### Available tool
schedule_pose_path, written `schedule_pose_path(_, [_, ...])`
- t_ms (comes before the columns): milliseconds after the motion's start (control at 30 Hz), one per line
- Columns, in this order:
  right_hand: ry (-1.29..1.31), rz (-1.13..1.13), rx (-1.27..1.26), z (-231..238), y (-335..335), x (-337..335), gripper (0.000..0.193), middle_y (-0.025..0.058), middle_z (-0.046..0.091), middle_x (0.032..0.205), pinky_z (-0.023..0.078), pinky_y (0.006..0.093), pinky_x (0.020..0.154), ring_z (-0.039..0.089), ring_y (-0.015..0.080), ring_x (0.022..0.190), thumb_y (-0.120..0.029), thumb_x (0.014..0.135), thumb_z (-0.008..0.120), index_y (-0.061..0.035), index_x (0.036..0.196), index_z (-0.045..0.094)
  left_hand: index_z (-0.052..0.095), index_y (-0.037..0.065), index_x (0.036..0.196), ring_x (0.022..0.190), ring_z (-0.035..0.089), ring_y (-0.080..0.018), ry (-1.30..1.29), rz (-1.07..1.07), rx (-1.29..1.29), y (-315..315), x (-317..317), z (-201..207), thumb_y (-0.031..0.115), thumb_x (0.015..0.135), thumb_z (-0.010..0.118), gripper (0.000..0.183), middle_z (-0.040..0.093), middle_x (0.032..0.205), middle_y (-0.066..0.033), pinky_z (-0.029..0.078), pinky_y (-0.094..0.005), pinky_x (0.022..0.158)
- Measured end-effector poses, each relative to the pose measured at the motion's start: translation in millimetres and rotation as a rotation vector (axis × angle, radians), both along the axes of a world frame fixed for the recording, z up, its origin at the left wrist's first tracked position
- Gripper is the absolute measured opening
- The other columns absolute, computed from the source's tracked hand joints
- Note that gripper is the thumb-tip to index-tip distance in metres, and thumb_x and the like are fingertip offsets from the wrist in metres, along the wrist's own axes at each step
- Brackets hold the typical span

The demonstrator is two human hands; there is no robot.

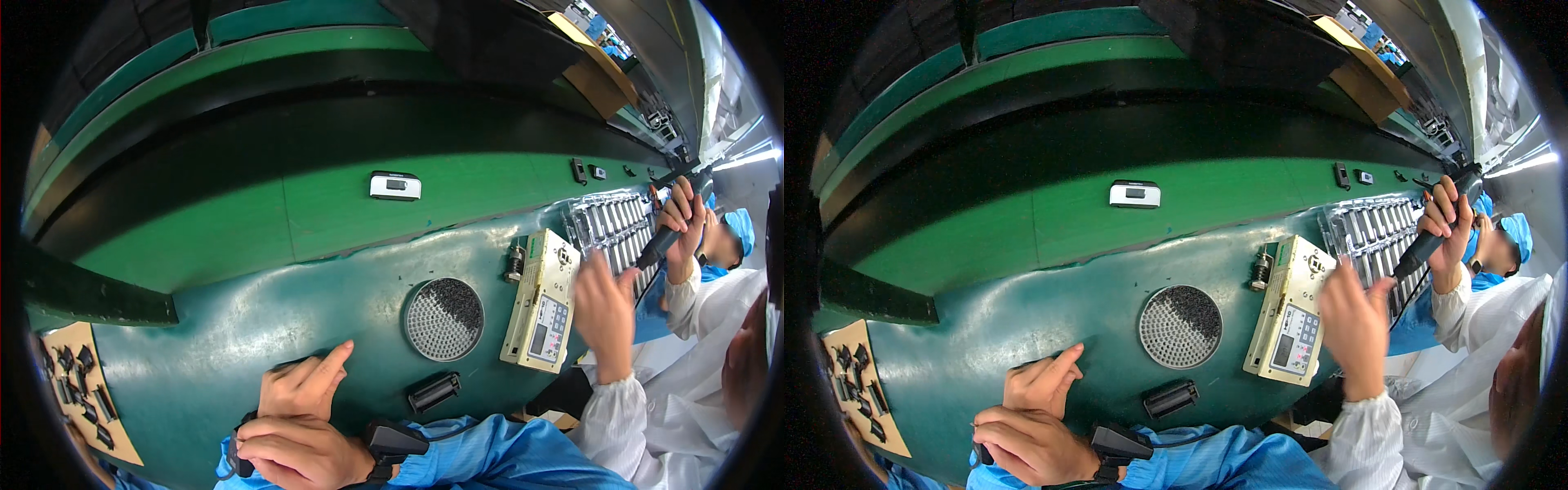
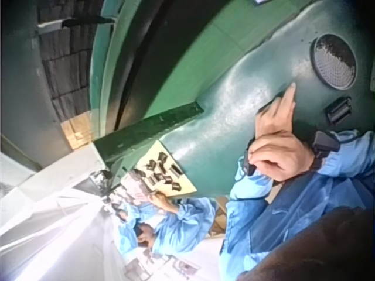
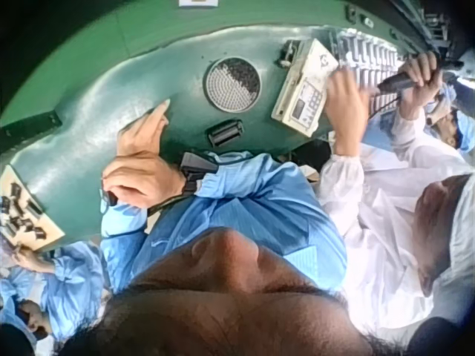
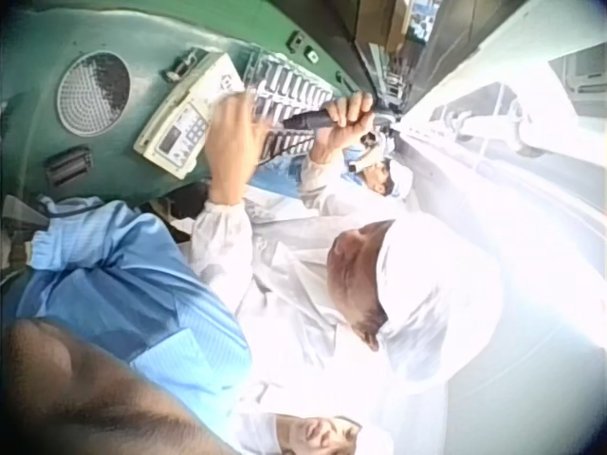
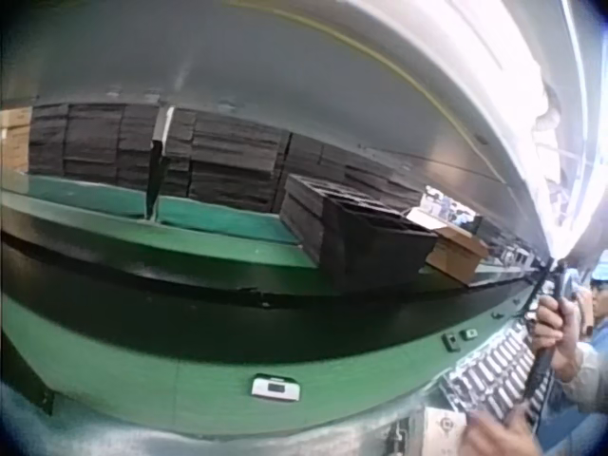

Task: Assembling plastic electronic housings using an electric screwdriver and testing them with a handheld meter on a factory line.

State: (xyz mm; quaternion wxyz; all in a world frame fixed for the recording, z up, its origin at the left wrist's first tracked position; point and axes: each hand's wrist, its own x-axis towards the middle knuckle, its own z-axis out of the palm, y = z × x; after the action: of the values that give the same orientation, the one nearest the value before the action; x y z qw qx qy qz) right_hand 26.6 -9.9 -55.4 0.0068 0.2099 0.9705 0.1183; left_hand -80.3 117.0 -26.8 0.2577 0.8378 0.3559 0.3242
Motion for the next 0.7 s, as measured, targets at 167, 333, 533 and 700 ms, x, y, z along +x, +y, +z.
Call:
schedule_pose_path(167, [-0.004,-0.577,-0.114,61,115,287,0.026,0.0133,0.067,0.119,0.059,0.0338,0.092,0.065,0.0280,0.119,-0.019,0.095,0.063,-0.0019,0.112,0.071,0.071,0.009,0.131,0.053,0.063,-0.0239,0.055,0.048,-0.005,-11,-12,6,0.001,0.082,0.080,0.051,0.065,0.070,-0.0062,0.053,-0.0345,0.051])
schedule_pose_path(333, [0.034,-0.340,-0.131,82,65,150,0.008,0.0090,0.064,0.098,0.056,0.0388,0.084,0.065,0.0273,0.101,-0.011,0.081,0.067,-0.0051,0.085,0.070,0.071,0.008,0.132,0.056,0.066,-0.0242,-0.031,-0.021,0.016,-9,12,3,0.002,0.084,0.078,0.049,0.068,0.072,-0.0056,0.055,-0.0341,0.053])
schedule_pose_path(533, [0.000,-0.034,0.073,44,20,11,0.008,0.0088,0.064,0.097,0.054,0.0381,0.089,0.063,0.0275,0.103,-0.011,0.081,0.067,-0.0043,0.084,0.070,0.071,0.008,0.132,0.060,0.070,-0.0242,-0.003,-0.001,-0.006,-16,13,17,0.003,0.088,0.075,0.045,0.071,0.076,-0.0059,0.056,-0.0340,0.055])
schedule_pose_path(700, [-0.079,-0.061,0.194,37,15,21,0.009,0.0086,0.064,0.097,0.052,0.0374,0.092,0.062,0.0276,0.104,-0.011,0.081,0.066,-0.0036,0.083,0.071,0.071,0.007,0.132,0.060,0.071,-0.0244,-0.014,0.009,0.017,-20,19,19,0.002,0.088,0.073,0.044,0.073,0.077,-0.0062,0.058,-0.0344,0.056])
